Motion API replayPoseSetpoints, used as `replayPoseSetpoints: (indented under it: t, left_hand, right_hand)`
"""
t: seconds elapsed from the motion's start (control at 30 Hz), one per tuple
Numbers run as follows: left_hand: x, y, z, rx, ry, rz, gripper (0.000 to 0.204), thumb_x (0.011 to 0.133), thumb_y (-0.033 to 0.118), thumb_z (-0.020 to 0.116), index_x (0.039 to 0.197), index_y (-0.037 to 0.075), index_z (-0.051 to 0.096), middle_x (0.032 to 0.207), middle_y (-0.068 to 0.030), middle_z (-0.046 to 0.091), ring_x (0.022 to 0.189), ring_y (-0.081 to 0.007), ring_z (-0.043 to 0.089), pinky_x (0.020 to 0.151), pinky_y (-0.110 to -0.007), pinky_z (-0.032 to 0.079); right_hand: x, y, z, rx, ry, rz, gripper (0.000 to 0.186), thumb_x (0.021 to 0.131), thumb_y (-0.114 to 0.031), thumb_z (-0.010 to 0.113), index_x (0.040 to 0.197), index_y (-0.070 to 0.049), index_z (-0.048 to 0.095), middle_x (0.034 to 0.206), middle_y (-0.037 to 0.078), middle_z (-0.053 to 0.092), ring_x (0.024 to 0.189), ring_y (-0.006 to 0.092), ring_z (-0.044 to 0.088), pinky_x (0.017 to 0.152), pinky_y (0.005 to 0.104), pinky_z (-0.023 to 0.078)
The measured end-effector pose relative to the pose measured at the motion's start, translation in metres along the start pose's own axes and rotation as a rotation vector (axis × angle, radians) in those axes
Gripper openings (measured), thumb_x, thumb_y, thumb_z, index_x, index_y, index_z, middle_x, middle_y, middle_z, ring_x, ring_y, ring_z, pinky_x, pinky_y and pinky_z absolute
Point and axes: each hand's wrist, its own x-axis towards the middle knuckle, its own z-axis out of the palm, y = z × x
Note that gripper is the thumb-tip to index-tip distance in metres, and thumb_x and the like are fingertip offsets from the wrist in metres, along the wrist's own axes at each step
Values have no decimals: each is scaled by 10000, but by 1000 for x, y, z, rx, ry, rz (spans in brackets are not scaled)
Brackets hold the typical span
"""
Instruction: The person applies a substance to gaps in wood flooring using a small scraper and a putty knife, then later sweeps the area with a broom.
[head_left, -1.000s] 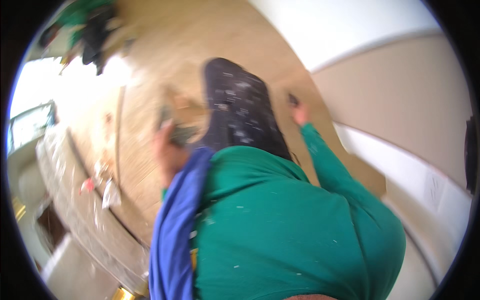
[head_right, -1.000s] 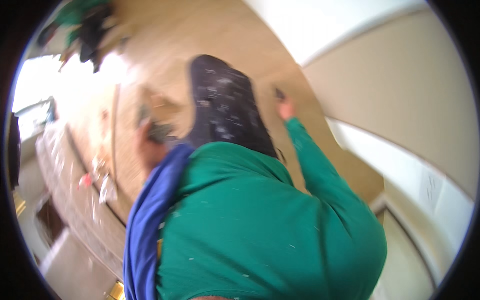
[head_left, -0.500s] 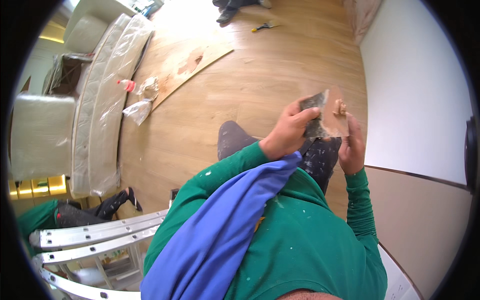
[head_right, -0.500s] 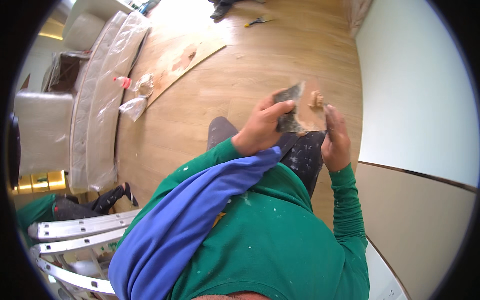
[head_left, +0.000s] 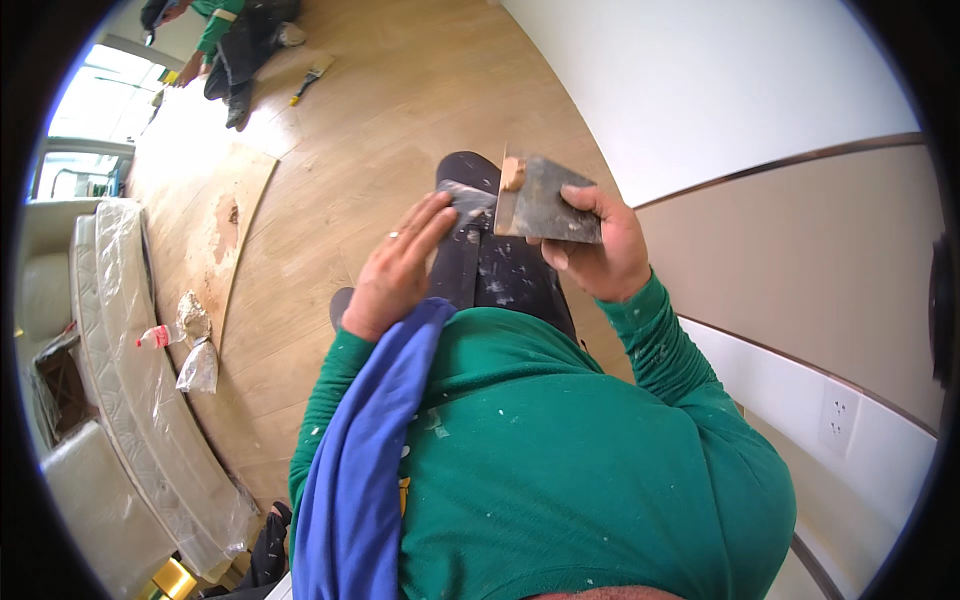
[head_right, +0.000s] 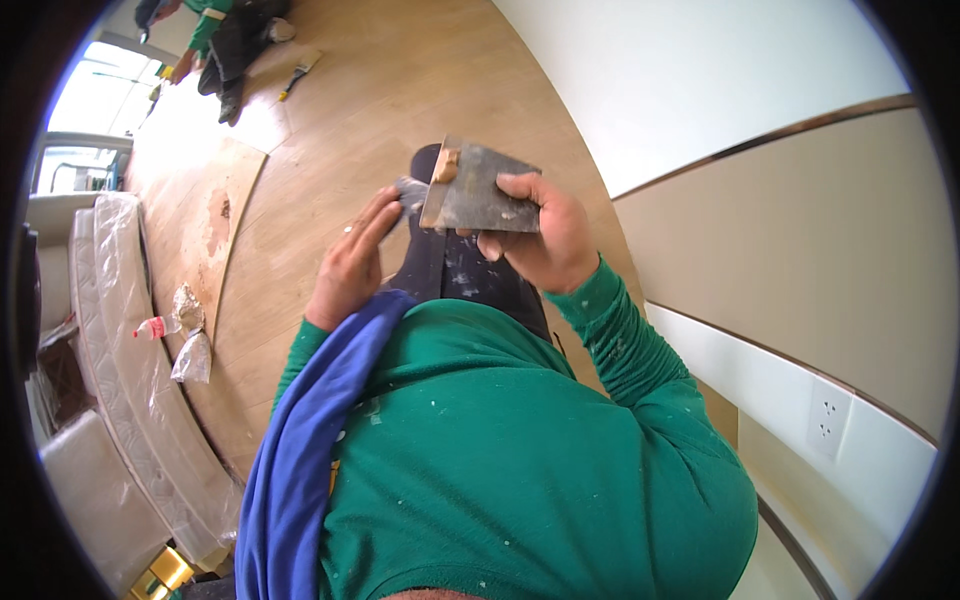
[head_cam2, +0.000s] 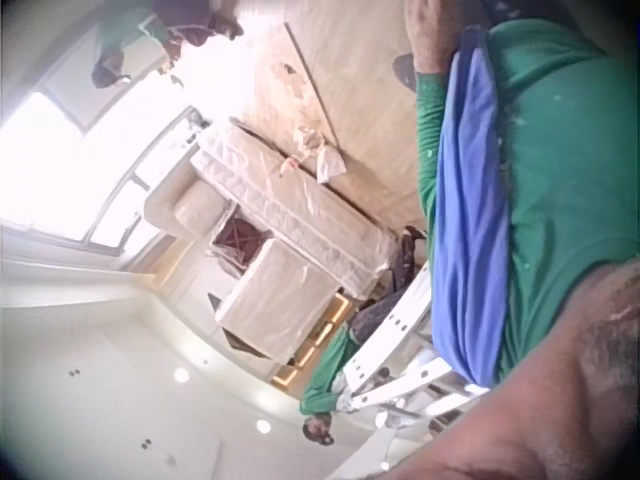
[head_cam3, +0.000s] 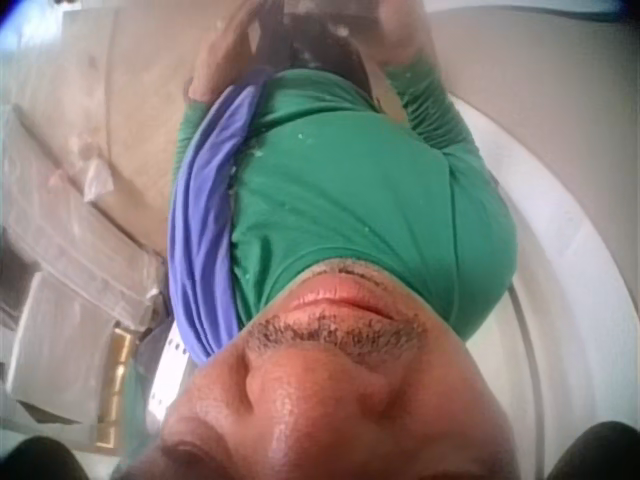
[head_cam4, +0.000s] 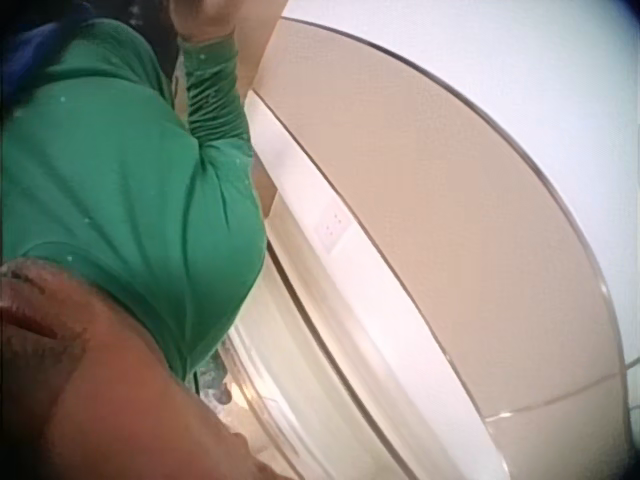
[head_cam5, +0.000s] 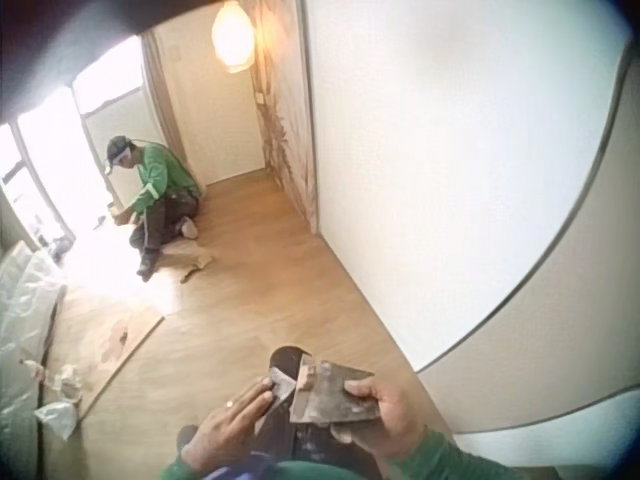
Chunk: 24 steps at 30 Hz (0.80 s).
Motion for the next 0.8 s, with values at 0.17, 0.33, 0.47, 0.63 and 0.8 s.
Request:
replayPoseSetpoints:
  t: [0.17, 0.33, 0.47, 0.63, 0.8]
  left_hand:
    - [-57, -44, 19, -680, 534, -612, 369, 978, -21, 479, 1346, -44, 473, 1239, -154, 619, 1074, -238, 633, 940, -344, 515]
    - [-92, -43, 2, -693, 680, -761, 292, 977, 38, 532, 1259, -34, 512, 1120, -133, 654, 915, -202, 657, 813, -322, 531]
    - [-119, -45, 9, -608, 841, -854, 287, 977, 50, 553, 1254, -15, 516, 1043, -102, 670, 851, -163, 645, 734, -280, 515]
    - [-129, -34, 16, -452, 808, -927, 283, 976, 75, 583, 1232, -25, 514, 960, -79, 659, 731, -76, 563, 588, -203, 411]
    - [-129, -30, 5, -381, 697, -904, 389, 966, 42, 563, 1334, -44, 472, 1137, -178, 655, 966, -251, 673, 819, -327, 544]
  right_hand:
    - [28, -21, -102, -467, 197, -289, 263, 953, -124, 583, 1166, 29, 603, 997, 94, 693, 768, 207, 660, 620, 351, 545]
    - [67, -8, -311, -1246, 527, 123, 280, 945, -196, 593, 1113, 16, 666, 895, 123, 703, 799, 191, 656, 730, 347, 536]
    - [100, 35, -408, -1864, 351, 195, 299, 924, -142, 518, 1161, -29, 661, 1020, 155, 705, 923, 300, 667, 806, 423, 530]
    - [147, 66, -441, -2183, 253, 37, 292, 899, -91, 487, 1125, -65, 669, 1118, 134, 658, 1075, 331, 596, 937, 424, 490]
    - [131, 115, -468, -2312, 266, -221, 307, 895, -91, 485, 1149, -53, 652, 1128, 120, 638, 1118, 321, 556, 930, 425, 490]
